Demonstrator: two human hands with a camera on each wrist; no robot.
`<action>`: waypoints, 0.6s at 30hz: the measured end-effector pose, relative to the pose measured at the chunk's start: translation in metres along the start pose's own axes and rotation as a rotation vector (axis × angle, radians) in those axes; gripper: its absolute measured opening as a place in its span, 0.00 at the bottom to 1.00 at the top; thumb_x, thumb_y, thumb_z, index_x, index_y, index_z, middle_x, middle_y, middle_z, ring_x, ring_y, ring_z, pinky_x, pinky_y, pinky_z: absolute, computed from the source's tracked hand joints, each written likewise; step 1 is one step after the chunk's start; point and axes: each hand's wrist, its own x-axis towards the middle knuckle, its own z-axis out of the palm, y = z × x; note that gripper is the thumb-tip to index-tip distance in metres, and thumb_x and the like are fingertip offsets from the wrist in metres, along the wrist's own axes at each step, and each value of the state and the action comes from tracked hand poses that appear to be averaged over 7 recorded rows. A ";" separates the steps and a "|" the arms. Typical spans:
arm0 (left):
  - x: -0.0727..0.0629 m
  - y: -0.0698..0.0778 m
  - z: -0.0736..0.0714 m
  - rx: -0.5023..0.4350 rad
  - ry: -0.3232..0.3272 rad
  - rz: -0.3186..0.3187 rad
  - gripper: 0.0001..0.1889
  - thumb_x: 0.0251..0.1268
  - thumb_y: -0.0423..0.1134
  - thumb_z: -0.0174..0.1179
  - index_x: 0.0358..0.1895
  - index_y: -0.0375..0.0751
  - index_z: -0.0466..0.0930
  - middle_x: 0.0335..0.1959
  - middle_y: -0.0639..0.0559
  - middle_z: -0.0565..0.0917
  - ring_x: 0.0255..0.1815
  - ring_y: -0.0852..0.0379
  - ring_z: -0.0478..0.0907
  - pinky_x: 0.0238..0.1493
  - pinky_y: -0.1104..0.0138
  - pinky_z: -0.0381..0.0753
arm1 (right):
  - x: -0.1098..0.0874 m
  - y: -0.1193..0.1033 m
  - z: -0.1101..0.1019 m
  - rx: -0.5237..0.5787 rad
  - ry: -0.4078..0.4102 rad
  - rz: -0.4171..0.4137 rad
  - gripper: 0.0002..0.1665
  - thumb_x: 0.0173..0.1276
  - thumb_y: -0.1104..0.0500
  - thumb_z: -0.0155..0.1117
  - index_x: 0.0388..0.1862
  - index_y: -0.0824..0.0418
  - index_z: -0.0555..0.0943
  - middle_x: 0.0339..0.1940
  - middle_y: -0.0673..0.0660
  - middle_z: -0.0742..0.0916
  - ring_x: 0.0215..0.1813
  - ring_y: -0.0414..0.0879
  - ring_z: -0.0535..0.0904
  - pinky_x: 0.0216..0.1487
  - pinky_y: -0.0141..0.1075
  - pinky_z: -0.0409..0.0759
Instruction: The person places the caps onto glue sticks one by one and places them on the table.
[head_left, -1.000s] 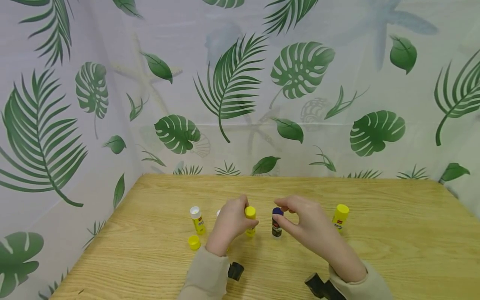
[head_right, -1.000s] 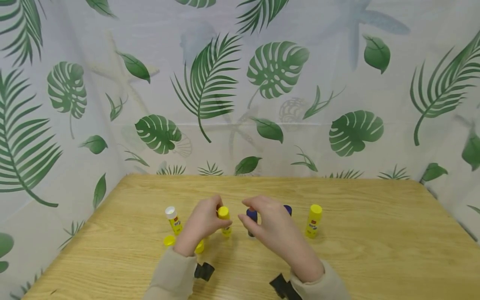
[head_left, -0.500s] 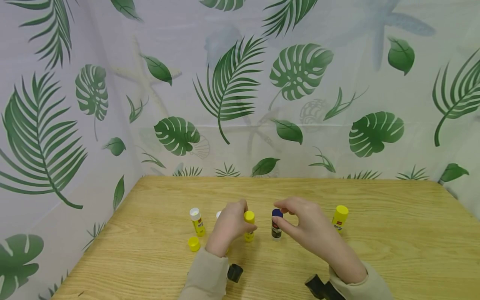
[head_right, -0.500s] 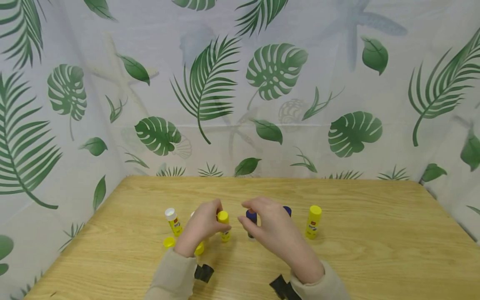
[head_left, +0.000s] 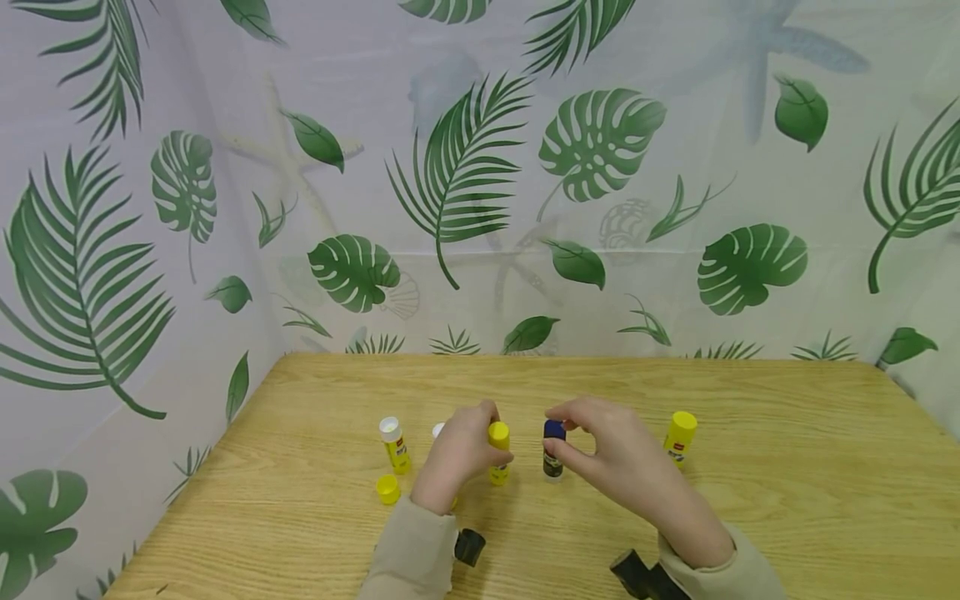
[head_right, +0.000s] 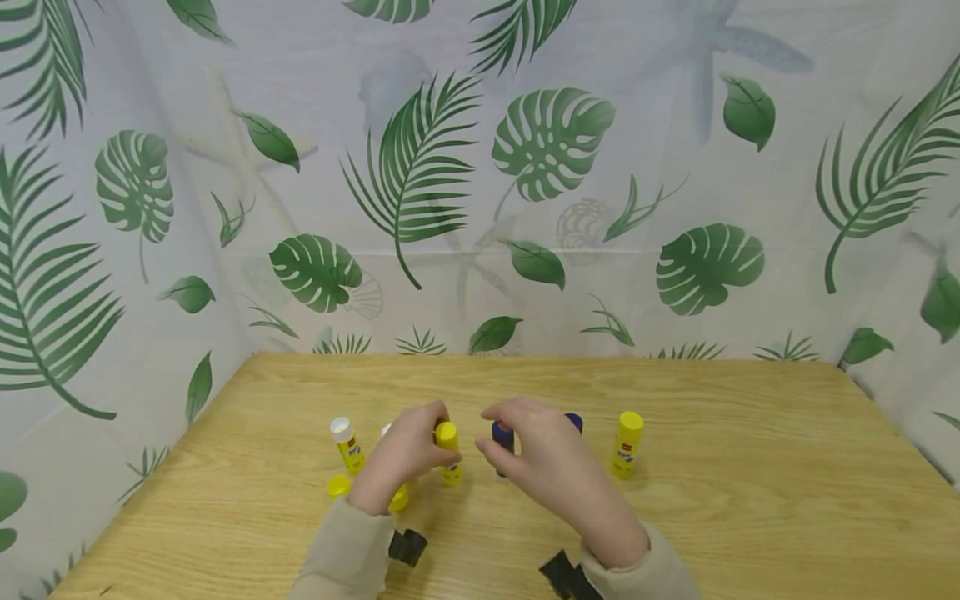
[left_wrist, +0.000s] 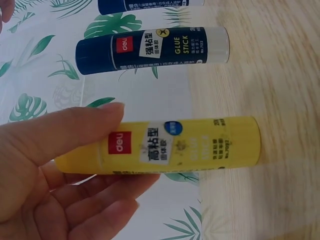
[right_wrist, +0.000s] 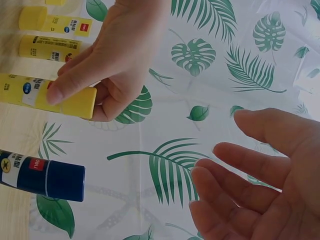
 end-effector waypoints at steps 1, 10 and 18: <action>0.000 0.000 0.000 0.003 0.000 0.000 0.17 0.43 0.36 0.69 0.35 0.38 0.71 0.26 0.51 0.75 0.25 0.59 0.71 0.27 0.68 0.73 | 0.000 0.000 0.000 0.002 0.000 0.000 0.12 0.55 0.59 0.66 0.40 0.59 0.80 0.37 0.51 0.82 0.37 0.41 0.76 0.36 0.37 0.75; -0.001 0.001 0.000 0.014 -0.003 0.002 0.18 0.44 0.37 0.69 0.39 0.38 0.71 0.30 0.49 0.77 0.28 0.57 0.73 0.29 0.67 0.74 | 0.000 0.001 0.000 -0.003 -0.002 0.000 0.12 0.55 0.59 0.66 0.39 0.59 0.80 0.37 0.51 0.82 0.37 0.41 0.76 0.37 0.37 0.75; -0.007 0.005 -0.012 0.019 -0.012 0.000 0.22 0.45 0.39 0.68 0.43 0.37 0.72 0.33 0.49 0.78 0.31 0.56 0.73 0.31 0.65 0.73 | 0.000 0.002 0.001 -0.006 -0.006 0.002 0.12 0.55 0.59 0.66 0.39 0.59 0.80 0.36 0.51 0.82 0.37 0.40 0.76 0.36 0.36 0.75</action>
